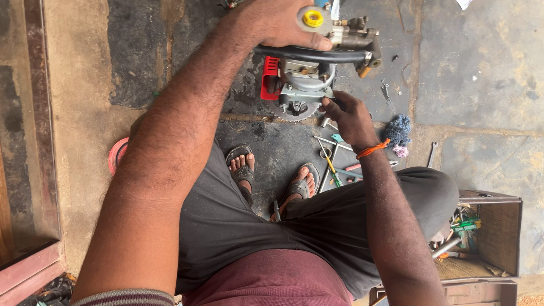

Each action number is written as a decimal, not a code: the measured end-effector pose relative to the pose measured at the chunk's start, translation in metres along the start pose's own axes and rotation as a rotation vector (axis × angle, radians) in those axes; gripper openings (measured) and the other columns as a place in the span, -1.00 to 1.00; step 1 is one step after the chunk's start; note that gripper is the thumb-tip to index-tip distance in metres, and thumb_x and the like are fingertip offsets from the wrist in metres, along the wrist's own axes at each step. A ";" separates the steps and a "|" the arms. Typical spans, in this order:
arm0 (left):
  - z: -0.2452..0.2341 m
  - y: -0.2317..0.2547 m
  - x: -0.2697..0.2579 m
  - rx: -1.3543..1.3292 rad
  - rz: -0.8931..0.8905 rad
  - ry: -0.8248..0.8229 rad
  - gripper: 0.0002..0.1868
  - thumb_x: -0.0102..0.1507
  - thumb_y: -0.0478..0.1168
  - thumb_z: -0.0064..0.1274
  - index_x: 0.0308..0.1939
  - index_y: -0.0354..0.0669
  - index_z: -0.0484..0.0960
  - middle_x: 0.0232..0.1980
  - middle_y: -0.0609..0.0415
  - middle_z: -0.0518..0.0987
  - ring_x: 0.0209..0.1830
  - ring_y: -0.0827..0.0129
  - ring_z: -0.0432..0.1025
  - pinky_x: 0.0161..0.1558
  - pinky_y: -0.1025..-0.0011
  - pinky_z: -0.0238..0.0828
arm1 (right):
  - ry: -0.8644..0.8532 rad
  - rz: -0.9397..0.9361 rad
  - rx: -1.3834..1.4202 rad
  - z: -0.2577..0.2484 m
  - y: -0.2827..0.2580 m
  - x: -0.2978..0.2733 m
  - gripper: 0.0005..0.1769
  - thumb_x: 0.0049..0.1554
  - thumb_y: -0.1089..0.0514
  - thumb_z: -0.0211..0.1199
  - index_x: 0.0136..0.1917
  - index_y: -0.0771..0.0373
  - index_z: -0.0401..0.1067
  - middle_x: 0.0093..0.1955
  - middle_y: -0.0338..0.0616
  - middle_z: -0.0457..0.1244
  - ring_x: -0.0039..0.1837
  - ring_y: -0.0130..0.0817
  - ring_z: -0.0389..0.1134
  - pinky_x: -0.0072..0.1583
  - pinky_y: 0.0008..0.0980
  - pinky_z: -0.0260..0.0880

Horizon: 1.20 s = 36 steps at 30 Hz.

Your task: The person sits on the floor and repairs a small engine. They use a T-handle wrench to tighten bolts on the engine casing, then use a screwdriver to adjust internal components. Finally, they attach a carburetor assembly to the engine and secure it with the wrench.

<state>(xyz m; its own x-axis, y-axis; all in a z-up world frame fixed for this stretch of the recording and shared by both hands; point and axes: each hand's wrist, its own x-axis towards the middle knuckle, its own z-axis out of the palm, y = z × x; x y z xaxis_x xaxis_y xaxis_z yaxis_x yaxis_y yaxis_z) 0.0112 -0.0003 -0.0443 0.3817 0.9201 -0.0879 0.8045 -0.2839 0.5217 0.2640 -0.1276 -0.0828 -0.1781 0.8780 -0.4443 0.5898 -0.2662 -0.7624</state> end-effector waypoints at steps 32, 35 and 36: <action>-0.001 0.001 -0.003 0.038 -0.037 -0.045 0.27 0.01 0.81 -0.03 0.28 -0.29 0.48 0.11 -0.31 0.59 0.13 0.00 0.52 0.07 0.02 0.48 | -0.690 -0.165 -1.020 0.157 0.055 -0.011 -0.32 0.29 -0.32 0.03 0.57 -0.08 0.14 0.51 0.00 0.15 0.46 0.07 0.24 0.38 0.03 0.31; 0.003 -0.003 0.007 -0.001 0.017 -0.042 0.28 -0.01 0.80 0.01 0.30 -0.28 0.42 0.08 -0.25 0.61 0.10 0.03 0.54 0.12 0.08 0.49 | -0.640 -0.272 -1.013 0.200 0.038 0.024 -0.38 0.25 -0.26 0.09 0.52 -0.14 0.19 0.49 -0.03 0.14 0.48 0.01 0.20 0.41 0.08 0.20; 0.003 -0.004 0.010 -0.001 0.006 -0.069 0.29 0.00 0.79 0.00 0.33 -0.28 0.38 0.07 -0.23 0.61 0.08 0.05 0.55 0.09 0.07 0.51 | -0.617 -0.386 -0.957 0.219 0.030 0.040 -0.38 0.25 -0.23 0.11 0.52 -0.10 0.21 0.46 0.02 0.18 0.46 0.03 0.24 0.39 0.07 0.25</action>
<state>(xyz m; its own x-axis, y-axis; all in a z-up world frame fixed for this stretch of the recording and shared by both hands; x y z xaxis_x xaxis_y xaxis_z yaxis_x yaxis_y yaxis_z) 0.0130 0.0092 -0.0497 0.4165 0.8978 -0.1430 0.8018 -0.2886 0.5233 0.1026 -0.1878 -0.2261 -0.6648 0.4268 -0.6131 0.7136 0.6055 -0.3523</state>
